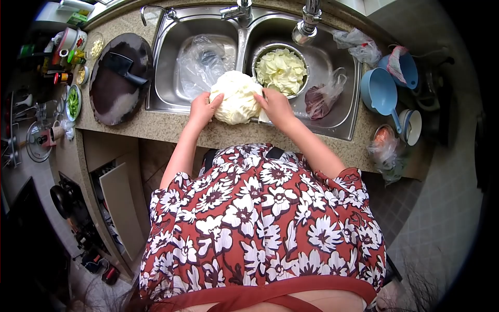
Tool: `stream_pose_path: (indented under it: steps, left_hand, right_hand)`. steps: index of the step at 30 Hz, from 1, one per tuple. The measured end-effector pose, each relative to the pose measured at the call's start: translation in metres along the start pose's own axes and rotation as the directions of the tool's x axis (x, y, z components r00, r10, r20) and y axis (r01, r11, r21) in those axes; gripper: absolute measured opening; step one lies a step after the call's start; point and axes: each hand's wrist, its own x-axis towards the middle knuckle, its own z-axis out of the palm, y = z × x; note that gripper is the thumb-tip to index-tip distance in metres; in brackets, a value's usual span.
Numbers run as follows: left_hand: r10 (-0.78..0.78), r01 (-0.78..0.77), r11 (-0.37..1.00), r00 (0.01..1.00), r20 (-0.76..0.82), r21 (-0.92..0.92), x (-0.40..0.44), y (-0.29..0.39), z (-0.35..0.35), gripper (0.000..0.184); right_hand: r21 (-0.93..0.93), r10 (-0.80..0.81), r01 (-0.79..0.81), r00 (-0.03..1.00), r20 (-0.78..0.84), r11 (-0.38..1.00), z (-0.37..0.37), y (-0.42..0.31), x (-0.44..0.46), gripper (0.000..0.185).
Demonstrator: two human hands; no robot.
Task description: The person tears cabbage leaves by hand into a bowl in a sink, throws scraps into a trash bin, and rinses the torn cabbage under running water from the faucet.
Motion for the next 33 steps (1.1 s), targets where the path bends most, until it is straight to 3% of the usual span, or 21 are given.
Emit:
stream_pose_path:
  steps: [5,7,8,10,11,14,18,20,22,24,26,32,33]
  left_hand:
    - [0.002,-0.002,0.992,1.0,-0.001,-0.129,0.002,-0.013,0.004,0.048]
    - [-0.008,0.009,0.987,1.0,0.008,-0.158,0.003,-0.012,0.004,0.047]
    - [-0.012,0.017,0.988,0.999,0.03,-0.154,0.003,-0.011,0.003,0.043]
    - [-0.013,0.021,0.989,0.999,0.053,-0.147,0.004,-0.012,0.004,0.04]
    - [-0.015,0.022,0.985,0.999,0.043,-0.169,0.004,-0.013,0.005,0.042]
    - [-0.007,0.018,0.98,0.999,0.053,-0.2,0.004,-0.015,0.002,0.044]
    - [0.011,0.013,0.965,0.996,0.091,-0.263,0.009,-0.024,0.003,0.043]
    - [0.019,0.008,0.966,0.995,0.102,-0.258,0.012,-0.025,0.001,0.043]
    - [0.022,0.007,0.969,0.993,0.115,-0.245,0.004,-0.016,-0.002,0.043]
    - [0.035,-0.017,0.956,0.998,0.06,-0.292,-0.005,0.0,-0.002,0.043]
    - [0.008,0.013,0.958,0.997,0.072,-0.285,-0.003,0.003,-0.003,0.042]
    - [-0.144,0.134,0.989,0.969,0.201,0.061,0.009,0.014,-0.023,0.056]
    - [-0.144,0.134,0.989,0.969,0.2,0.061,0.01,0.022,-0.027,0.056]
  right_hand:
    - [0.001,0.043,-0.043,0.985,-0.169,0.999,0.011,0.02,-0.004,0.037]
    - [0.042,0.207,-0.207,0.978,0.005,0.977,0.012,0.028,0.0,0.033]
    - [0.045,0.212,-0.212,0.977,0.002,0.976,0.017,0.037,0.004,0.033]
    - [0.372,0.334,-0.437,0.89,0.31,0.819,0.026,0.056,0.016,0.028]
    - [0.385,0.338,-0.48,0.861,0.38,0.788,0.027,0.06,0.019,0.026]
    - [0.507,0.302,-0.45,0.887,0.348,0.735,0.035,0.059,0.023,0.026]
    - [0.519,0.291,-0.473,0.871,0.396,0.712,0.045,0.08,0.026,0.026]
    - [0.349,0.321,-0.463,0.862,0.392,0.815,0.039,0.09,0.028,0.025]
    - [0.328,0.311,-0.436,0.875,0.37,0.838,0.04,0.099,0.026,0.026]
    - [0.54,0.361,-0.517,0.854,0.375,0.664,0.034,0.095,0.022,0.027]
    - [0.487,0.326,-0.508,0.851,0.413,0.711,0.021,0.097,0.025,0.028]
    - [0.683,0.278,-0.598,0.801,0.53,0.421,-0.027,0.091,0.03,0.026]
    - [0.683,0.278,-0.597,0.801,0.53,0.421,-0.03,0.091,0.029,0.026]
